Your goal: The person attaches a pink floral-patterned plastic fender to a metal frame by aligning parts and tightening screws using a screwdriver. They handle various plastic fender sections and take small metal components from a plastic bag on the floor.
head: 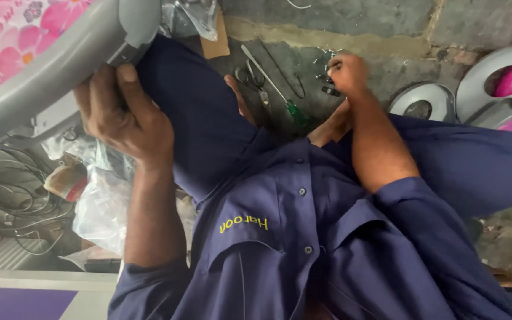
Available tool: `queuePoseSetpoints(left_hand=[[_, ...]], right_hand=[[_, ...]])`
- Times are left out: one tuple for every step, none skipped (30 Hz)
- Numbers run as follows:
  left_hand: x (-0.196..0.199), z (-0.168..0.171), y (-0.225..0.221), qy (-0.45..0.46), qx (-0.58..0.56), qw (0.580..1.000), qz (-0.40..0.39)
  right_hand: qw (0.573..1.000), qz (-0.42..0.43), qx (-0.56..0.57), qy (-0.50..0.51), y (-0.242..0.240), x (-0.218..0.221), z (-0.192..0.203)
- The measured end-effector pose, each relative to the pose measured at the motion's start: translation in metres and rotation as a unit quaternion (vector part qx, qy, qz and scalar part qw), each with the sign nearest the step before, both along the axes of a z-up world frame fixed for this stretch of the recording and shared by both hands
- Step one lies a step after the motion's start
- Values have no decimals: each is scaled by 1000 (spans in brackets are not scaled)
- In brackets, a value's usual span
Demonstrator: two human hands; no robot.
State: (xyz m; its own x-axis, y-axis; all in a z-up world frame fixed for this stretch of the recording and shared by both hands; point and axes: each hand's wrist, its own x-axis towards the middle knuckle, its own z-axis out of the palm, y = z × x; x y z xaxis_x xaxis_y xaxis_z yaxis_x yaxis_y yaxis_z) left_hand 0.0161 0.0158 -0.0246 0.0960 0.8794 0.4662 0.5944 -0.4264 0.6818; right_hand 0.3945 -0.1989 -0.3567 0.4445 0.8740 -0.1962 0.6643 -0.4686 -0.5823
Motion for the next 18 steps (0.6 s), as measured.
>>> queuePoseSetpoints(left_hand=[[2,2,-1,12,0,1000,-7],[4,3,0,17,11,1000,-12],[7,4,2,22,22,999,-16],[9,4,4,25,34,999,-21],[11,5,3,29,20,999,-18],[11,6,2,34,4,999,-15],[10,6,1,38,-11,999,-12],[11,6,2,36,-12,999,-13],[11,5,3,34,-13,999,-13],[12,4,4,31,-15,999,-13],[13,3,4,38,-16,999,-11],[13,3,4,46,-17,999,-9],[14,3,5,54,-17,998,-8],[14,3,5,56,-22,998,-7],[14,4,6,59,-26,998,-6],[15,5,6,61,-30,998,-6],[15,6,6,55,-22,998,-15],[16,7,6,49,-13,998,-23]], right_hand=[[1000,16,2,-16,-4,0,-2],[1000,-13,-1,-5,-4,3,-5],[999,-41,-4,6,-4,4,-7],[997,-70,-5,16,-2,8,-10],[996,-85,0,5,-3,14,-11],[995,-101,4,-6,-5,19,-12],[993,-117,8,-16,-6,21,-12],[992,-128,-12,-17,-6,22,-12],[990,-138,-32,-17,-6,21,-11],[987,-148,-52,-19,-7,20,-10],[990,-132,-53,-17,-7,18,-8],[992,-114,-53,-14,-6,14,-7],[994,-97,-53,-11,-6,11,-6],[993,-94,-65,-23,-6,8,-6],[992,-91,-76,-34,-8,6,-5],[991,-88,-87,-46,-9,4,-6],[988,-88,-98,-76,-8,2,-7],[985,-87,-107,-106,-6,-1,-10]])
